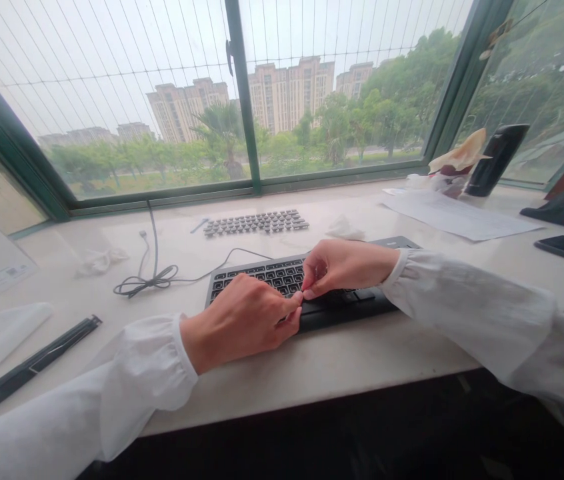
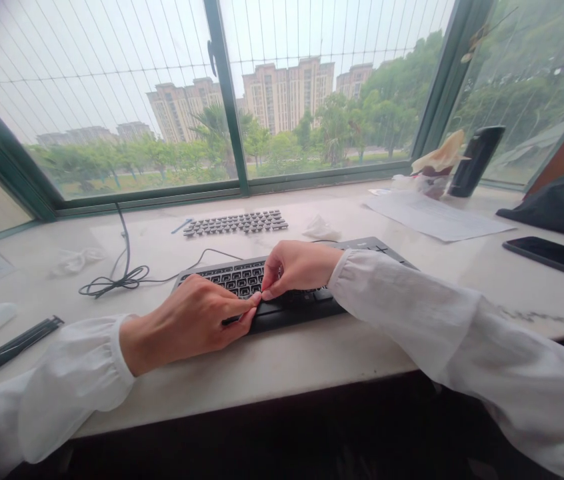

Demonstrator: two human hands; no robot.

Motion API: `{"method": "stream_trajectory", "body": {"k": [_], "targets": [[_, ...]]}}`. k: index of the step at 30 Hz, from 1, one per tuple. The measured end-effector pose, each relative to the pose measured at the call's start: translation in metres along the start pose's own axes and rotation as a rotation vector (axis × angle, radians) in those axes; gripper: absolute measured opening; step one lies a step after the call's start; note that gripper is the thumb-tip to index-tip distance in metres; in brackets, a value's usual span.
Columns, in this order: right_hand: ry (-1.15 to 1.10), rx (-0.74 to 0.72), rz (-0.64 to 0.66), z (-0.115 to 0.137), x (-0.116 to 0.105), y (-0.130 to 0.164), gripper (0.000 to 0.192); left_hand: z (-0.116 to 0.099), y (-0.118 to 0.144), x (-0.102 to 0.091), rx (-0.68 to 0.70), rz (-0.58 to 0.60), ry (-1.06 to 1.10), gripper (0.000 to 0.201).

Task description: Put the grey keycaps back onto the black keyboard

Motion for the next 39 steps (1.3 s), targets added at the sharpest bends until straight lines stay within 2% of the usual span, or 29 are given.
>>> {"method": "stream_trajectory", "body": {"k": [6, 11, 20, 24, 29, 33, 39], "targets": [[0.017, -0.015, 0.033, -0.001, -0.002, -0.004, 0.028, 0.0, 0.0, -0.001, 0.016, 0.017, -0.002, 0.028], [0.057, -0.028, 0.015, 0.001, -0.001, -0.003, 0.026, -0.001, 0.0, -0.002, 0.033, 0.004, -0.031, 0.029], [-0.004, -0.04, -0.01, 0.004, 0.002, 0.004, 0.022, -0.001, 0.002, -0.003, 0.026, -0.009, -0.016, 0.028], [-0.002, -0.02, 0.001, 0.006, 0.002, 0.007, 0.023, -0.001, 0.003, -0.003, -0.066, -0.083, 0.018, 0.027], [-0.019, -0.067, 0.006, 0.005, 0.001, 0.009, 0.023, 0.002, 0.004, -0.002, -0.201, -0.101, 0.039, 0.024], [-0.033, -0.078, 0.016, 0.002, 0.002, 0.01, 0.023, 0.002, 0.002, 0.0, -0.256, -0.049, 0.095, 0.027], [-0.037, -0.068, -0.002, 0.002, 0.003, 0.01, 0.022, 0.007, -0.011, -0.002, -0.484, 0.052, 0.342, 0.035]]}}
Point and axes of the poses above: each hand's wrist, its own y-axis away from the middle knuckle, its own x-axis out of the palm, z = x × y, the point moved 2 cm from there along -y, towards the middle knuckle, and after that the axes turned 7 degrees about -y, right-handed, at the moved point
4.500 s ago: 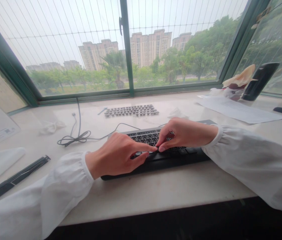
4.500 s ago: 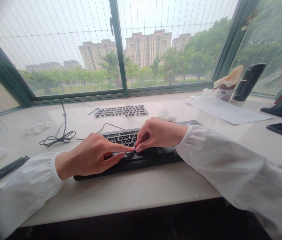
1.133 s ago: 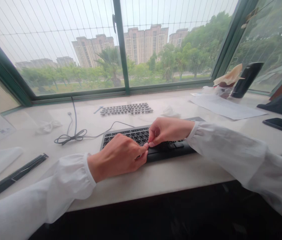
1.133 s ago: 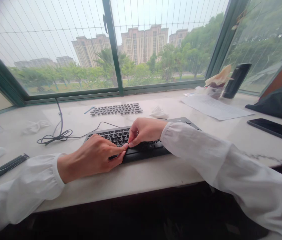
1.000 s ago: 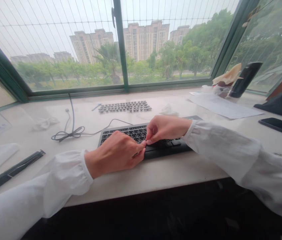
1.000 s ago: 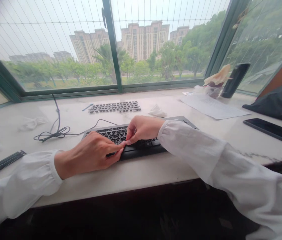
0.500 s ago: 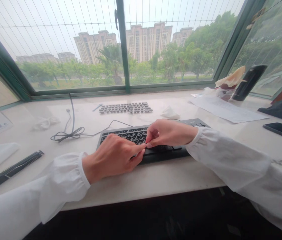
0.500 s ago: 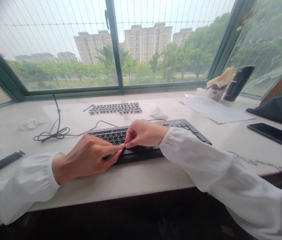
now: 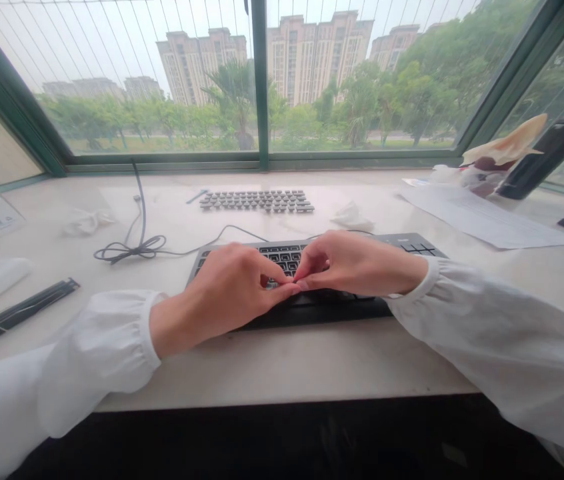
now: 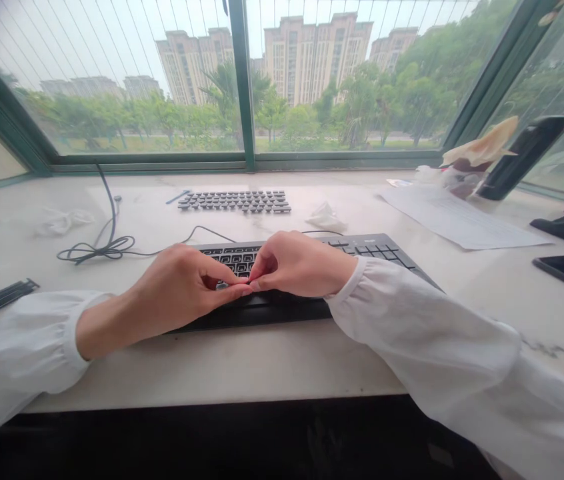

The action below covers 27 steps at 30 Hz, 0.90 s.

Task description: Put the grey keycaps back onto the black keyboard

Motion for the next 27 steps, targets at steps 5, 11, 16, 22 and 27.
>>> {"method": "stream_trajectory", "body": {"k": [5, 11, 16, 22, 27], "targets": [[0.032, 0.056, -0.012, 0.004, 0.0, -0.001, 0.019, 0.009, -0.007, -0.001, -0.147, 0.238, 0.27, 0.04], [0.02, 0.106, -0.045, 0.006, 0.003, -0.001, 0.016, 0.019, -0.019, 0.002, -0.157, 0.344, 0.377, 0.04], [-0.036, 0.096, -0.051, 0.002, 0.006, -0.002, 0.017, 0.018, -0.026, 0.003, -0.122, 0.289, 0.344, 0.035], [-0.069, 0.095, -0.006, 0.001, 0.005, -0.004, 0.019, 0.01, -0.025, -0.002, -0.116, 0.232, 0.327, 0.025], [-0.109, 0.092, 0.005, -0.003, 0.004, -0.005, 0.021, 0.01, -0.027, -0.003, -0.097, 0.28, 0.328, 0.025]]}}
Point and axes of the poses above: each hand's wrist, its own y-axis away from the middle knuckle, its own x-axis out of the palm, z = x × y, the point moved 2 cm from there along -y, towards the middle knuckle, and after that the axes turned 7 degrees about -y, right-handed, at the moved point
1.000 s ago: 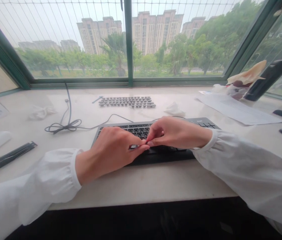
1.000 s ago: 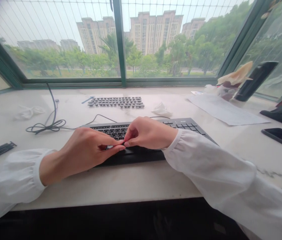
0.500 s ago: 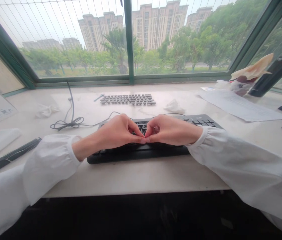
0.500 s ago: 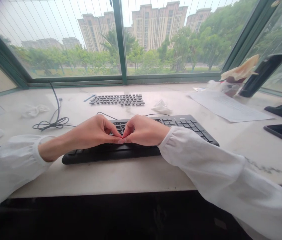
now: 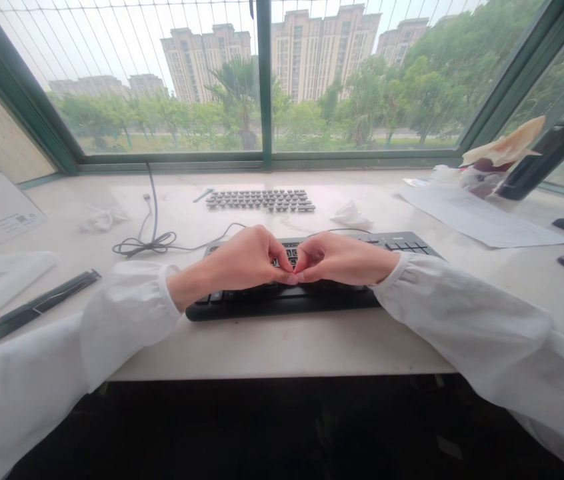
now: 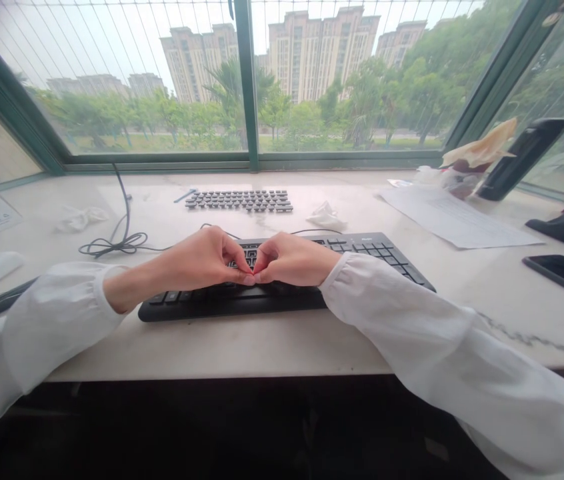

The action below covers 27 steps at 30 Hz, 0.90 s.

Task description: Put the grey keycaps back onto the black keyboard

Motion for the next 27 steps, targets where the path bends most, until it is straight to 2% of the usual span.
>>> {"method": "stream_trajectory", "body": {"k": [4, 11, 18, 20, 24, 27], "targets": [[-0.04, -0.004, 0.019, -0.005, -0.001, -0.001, 0.02, 0.003, -0.004, 0.0, -0.018, 0.042, 0.003, 0.03], [-0.05, -0.033, 0.017, -0.009, 0.001, -0.004, 0.017, 0.007, -0.009, 0.0, -0.043, 0.094, 0.039, 0.024], [-0.061, -0.048, 0.041, -0.009, -0.004, -0.004, 0.026, 0.01, -0.001, 0.001, 0.018, 0.0, 0.032, 0.029], [-0.047, -0.059, -0.041, -0.01, -0.013, -0.003, 0.031, 0.014, 0.0, -0.006, 0.011, -0.073, 0.03, 0.033], [0.067, -0.06, -0.378, -0.015, -0.034, -0.001, 0.034, 0.027, -0.001, -0.024, -0.016, -0.339, -0.061, 0.035], [0.191, -0.056, -0.585, -0.019, -0.045, 0.0, 0.028, 0.041, -0.004, -0.03, -0.064, -0.483, -0.208, 0.031]]}}
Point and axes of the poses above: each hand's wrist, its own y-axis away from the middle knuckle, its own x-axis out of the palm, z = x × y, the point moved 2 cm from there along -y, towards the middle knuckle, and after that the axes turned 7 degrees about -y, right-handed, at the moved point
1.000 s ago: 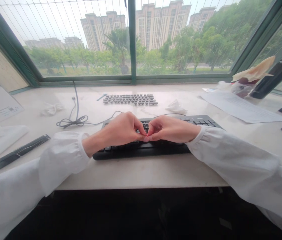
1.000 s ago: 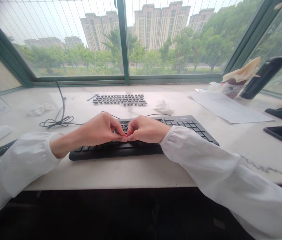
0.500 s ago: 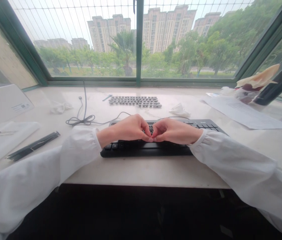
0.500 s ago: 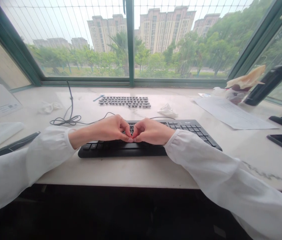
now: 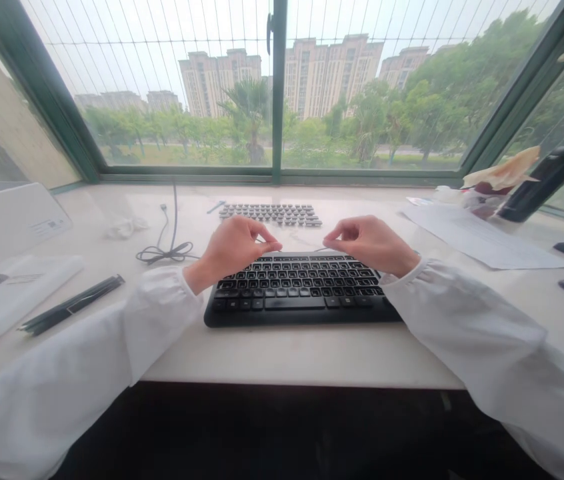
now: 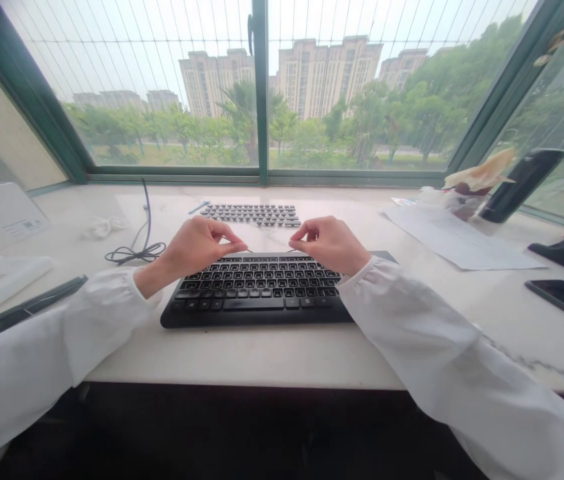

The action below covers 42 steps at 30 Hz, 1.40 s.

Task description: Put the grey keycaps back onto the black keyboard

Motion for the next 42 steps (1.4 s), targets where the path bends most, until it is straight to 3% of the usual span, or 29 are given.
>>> {"method": "stream_trajectory", "body": {"k": [5, 12, 17, 23, 29, 35, 42], "targets": [[0.094, -0.043, -0.123, -0.013, -0.002, -0.006, 0.023, 0.024, -0.007, 0.001, -0.064, -0.096, -0.287, 0.025], [0.213, -0.052, -0.159, -0.031, 0.003, -0.016, 0.036, 0.052, -0.013, -0.009, -0.233, -0.085, -0.423, 0.051], [0.336, -0.048, -0.174, -0.027, 0.004, -0.016, 0.051, 0.057, -0.01, -0.007, -0.178, -0.085, -0.48, 0.07], [0.413, -0.088, -0.191, -0.025, 0.002, -0.015, 0.046, 0.057, -0.014, -0.001, -0.075, -0.045, -0.489, 0.057], [0.462, -0.101, -0.157, -0.03, -0.003, -0.014, 0.045, 0.047, -0.059, 0.014, 0.083, 0.139, -0.468, 0.04], [0.49, -0.115, -0.111, -0.03, 0.001, -0.014, 0.044, 0.048, -0.113, 0.045, 0.093, 0.29, -0.488, 0.035], [0.482, -0.139, -0.084, -0.023, 0.002, -0.011, 0.043, 0.057, -0.134, 0.071, 0.08, 0.331, -0.485, 0.031]]}}
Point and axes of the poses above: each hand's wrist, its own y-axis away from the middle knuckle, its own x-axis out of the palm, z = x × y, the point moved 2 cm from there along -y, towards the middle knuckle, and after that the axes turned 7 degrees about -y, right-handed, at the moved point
